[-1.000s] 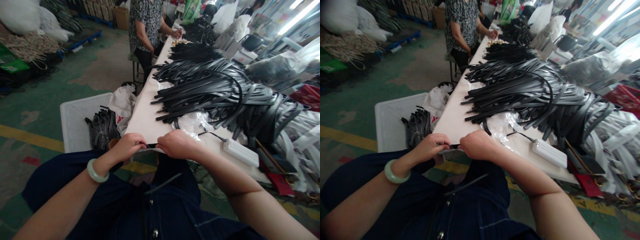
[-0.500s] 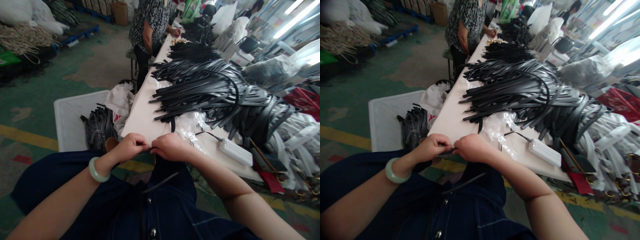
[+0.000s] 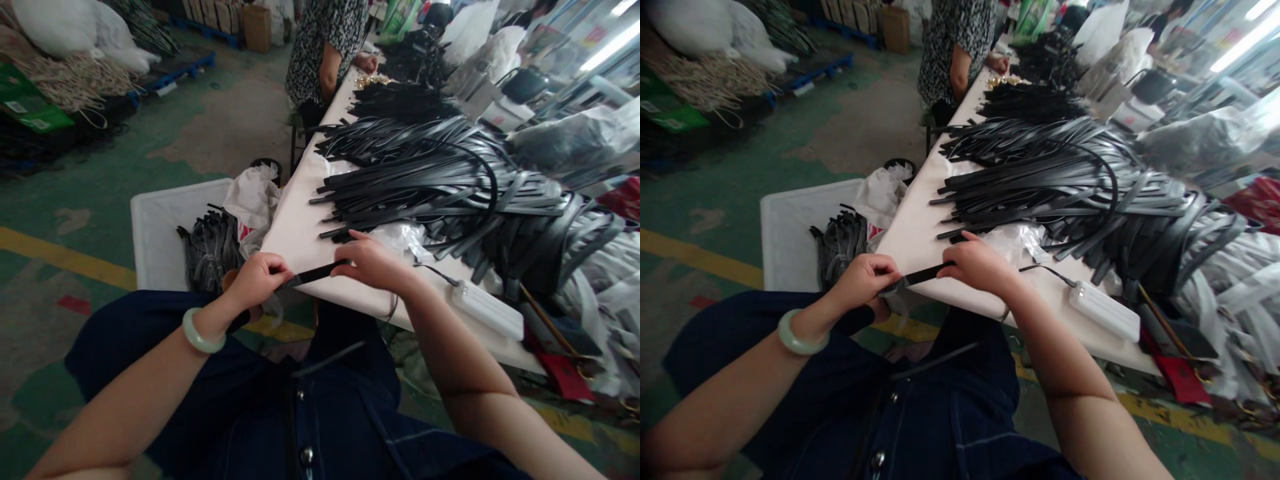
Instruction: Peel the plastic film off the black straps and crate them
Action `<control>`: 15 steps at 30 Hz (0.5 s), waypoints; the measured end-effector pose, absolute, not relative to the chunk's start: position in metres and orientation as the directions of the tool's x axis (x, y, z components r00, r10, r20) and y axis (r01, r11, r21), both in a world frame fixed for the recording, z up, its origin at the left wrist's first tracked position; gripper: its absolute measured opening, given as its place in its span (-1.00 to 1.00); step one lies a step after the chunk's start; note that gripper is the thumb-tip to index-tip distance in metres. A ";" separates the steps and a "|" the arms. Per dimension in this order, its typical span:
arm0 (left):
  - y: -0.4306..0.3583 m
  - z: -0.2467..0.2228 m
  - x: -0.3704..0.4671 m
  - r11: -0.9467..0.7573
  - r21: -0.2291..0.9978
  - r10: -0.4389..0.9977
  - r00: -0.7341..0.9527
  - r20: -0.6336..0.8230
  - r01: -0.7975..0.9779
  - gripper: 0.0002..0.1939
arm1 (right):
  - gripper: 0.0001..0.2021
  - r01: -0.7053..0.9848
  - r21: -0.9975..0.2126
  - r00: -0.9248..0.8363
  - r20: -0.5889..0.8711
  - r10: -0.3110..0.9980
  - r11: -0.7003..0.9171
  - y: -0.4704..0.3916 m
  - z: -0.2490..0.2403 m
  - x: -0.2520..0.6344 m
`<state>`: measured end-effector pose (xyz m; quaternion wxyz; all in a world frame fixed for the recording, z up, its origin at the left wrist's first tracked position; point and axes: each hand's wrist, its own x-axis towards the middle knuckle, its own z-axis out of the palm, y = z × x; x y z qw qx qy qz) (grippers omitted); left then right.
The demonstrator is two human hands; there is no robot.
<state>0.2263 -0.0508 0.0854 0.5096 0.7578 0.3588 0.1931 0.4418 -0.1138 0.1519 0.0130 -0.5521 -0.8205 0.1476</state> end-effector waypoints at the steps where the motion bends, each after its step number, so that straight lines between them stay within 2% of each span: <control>1: -0.050 0.086 0.227 -0.219 0.911 0.750 0.657 -0.072 0.350 -0.76 | -0.78 0.912 -0.254 -0.362 -0.126 0.924 0.322 -0.113 0.152 0.443; 6: -0.050 0.090 0.228 -0.186 0.943 0.691 0.720 -0.073 0.274 -0.73 | -0.74 0.855 -0.238 -0.496 -0.121 0.860 0.460 -0.114 0.150 0.437; 11: -0.042 0.096 0.217 -0.222 0.914 0.776 0.629 -0.045 0.340 -0.77 | -0.80 0.907 -0.262 -0.359 -0.074 0.930 0.329 -0.115 0.160 0.461; 15: -0.045 0.101 0.224 -0.116 0.962 0.709 0.698 -0.095 0.249 -0.82 | -0.74 0.892 -0.220 -0.405 0.001 0.914 0.395 -0.112 0.172 0.448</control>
